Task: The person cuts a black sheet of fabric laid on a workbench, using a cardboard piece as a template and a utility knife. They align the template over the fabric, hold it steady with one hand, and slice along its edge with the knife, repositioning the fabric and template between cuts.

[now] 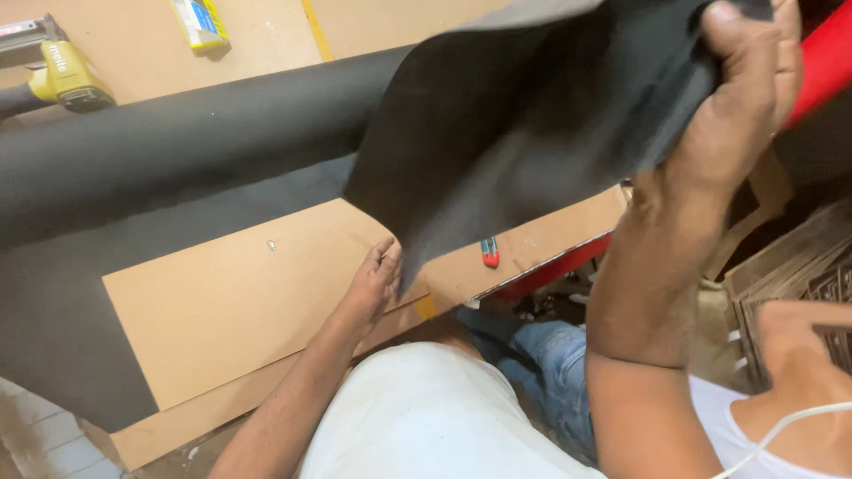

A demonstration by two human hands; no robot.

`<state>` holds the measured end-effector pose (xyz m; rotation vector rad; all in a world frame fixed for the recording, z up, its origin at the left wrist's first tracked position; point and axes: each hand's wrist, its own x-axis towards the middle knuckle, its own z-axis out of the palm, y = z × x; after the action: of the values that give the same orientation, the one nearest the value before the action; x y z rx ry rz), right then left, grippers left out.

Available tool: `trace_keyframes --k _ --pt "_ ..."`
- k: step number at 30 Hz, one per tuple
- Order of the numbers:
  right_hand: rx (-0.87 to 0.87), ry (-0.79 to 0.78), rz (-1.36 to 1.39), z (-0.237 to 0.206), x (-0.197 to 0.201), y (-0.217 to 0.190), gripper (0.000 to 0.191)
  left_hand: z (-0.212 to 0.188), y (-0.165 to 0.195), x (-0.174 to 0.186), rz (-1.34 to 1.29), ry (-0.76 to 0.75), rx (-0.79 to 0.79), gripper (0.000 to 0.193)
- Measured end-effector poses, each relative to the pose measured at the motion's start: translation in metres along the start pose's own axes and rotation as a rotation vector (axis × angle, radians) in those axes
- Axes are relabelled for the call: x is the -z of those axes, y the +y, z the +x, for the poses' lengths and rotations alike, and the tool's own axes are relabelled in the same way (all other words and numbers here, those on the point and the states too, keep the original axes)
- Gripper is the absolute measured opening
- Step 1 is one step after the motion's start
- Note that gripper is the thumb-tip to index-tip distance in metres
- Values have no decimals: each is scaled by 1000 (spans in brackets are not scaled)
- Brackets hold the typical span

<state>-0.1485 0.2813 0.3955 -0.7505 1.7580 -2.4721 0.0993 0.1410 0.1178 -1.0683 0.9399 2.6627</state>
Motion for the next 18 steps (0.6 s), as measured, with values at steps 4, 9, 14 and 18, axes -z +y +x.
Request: trace_keyframes --k 4,9,14,18 --pt "-69 5 77 75 62 44 8 42 53 -32 -455 0 -121 62" --pt "-282 10 61 155 137 148 7 93 148 -40 -235 283 -572 40" --pt "-477 -10 -52 223 173 254 12 154 227 -60 6 318 -744 34" --pt "-584 -9 -254 275 178 337 13 229 269 -69 291 455 -815 40"
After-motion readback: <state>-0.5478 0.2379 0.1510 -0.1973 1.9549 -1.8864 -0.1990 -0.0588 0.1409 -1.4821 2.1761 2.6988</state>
